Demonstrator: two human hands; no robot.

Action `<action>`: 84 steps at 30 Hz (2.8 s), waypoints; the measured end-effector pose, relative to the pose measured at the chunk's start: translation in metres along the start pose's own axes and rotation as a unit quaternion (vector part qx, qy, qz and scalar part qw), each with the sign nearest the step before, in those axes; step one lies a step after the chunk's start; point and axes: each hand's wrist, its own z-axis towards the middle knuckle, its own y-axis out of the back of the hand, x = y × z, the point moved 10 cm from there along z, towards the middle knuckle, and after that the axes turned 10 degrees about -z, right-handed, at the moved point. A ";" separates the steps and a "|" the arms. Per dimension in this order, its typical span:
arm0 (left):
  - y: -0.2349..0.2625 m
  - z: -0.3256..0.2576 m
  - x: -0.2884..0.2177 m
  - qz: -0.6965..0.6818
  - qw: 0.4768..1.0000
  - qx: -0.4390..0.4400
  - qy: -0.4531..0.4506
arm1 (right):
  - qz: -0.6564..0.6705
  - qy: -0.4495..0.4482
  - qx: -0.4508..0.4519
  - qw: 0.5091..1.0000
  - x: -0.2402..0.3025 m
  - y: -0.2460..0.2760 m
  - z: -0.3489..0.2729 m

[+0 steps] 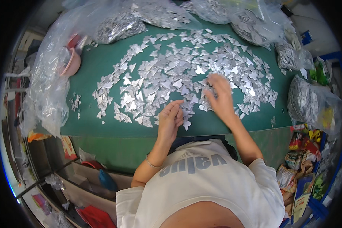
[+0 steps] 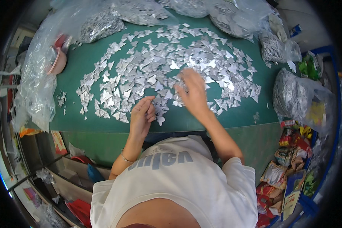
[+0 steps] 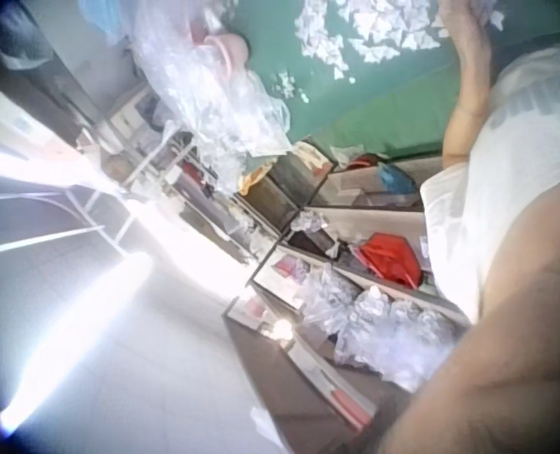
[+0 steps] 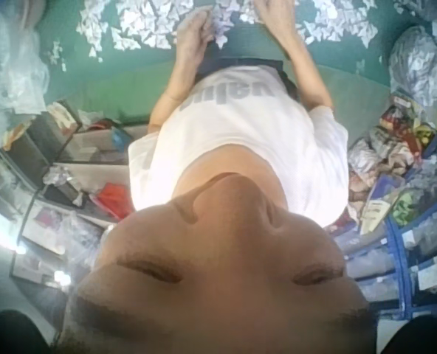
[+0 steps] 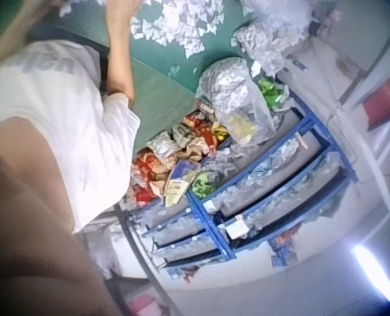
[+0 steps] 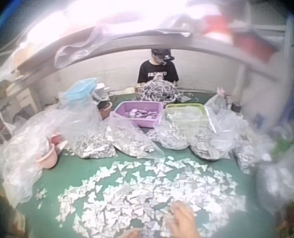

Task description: The person picks up silver butterfly-shaped items from a pile on a green table and places them into plastic bags that they retrieve from a shelf, handling the items by hand before returning the bags to the shelf.

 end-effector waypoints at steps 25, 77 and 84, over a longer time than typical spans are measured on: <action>-0.117 0.080 0.028 0.893 0.375 0.151 -0.200 | -0.259 -0.046 0.057 0.963 -0.074 0.041 -0.034; -0.063 0.023 0.066 0.025 0.975 -0.023 0.221 | 0.141 -0.228 -0.056 0.962 -0.098 0.103 -0.050; -0.059 0.039 0.081 -0.070 0.965 -0.033 0.249 | 0.179 -0.110 -0.005 0.978 -0.084 0.035 0.022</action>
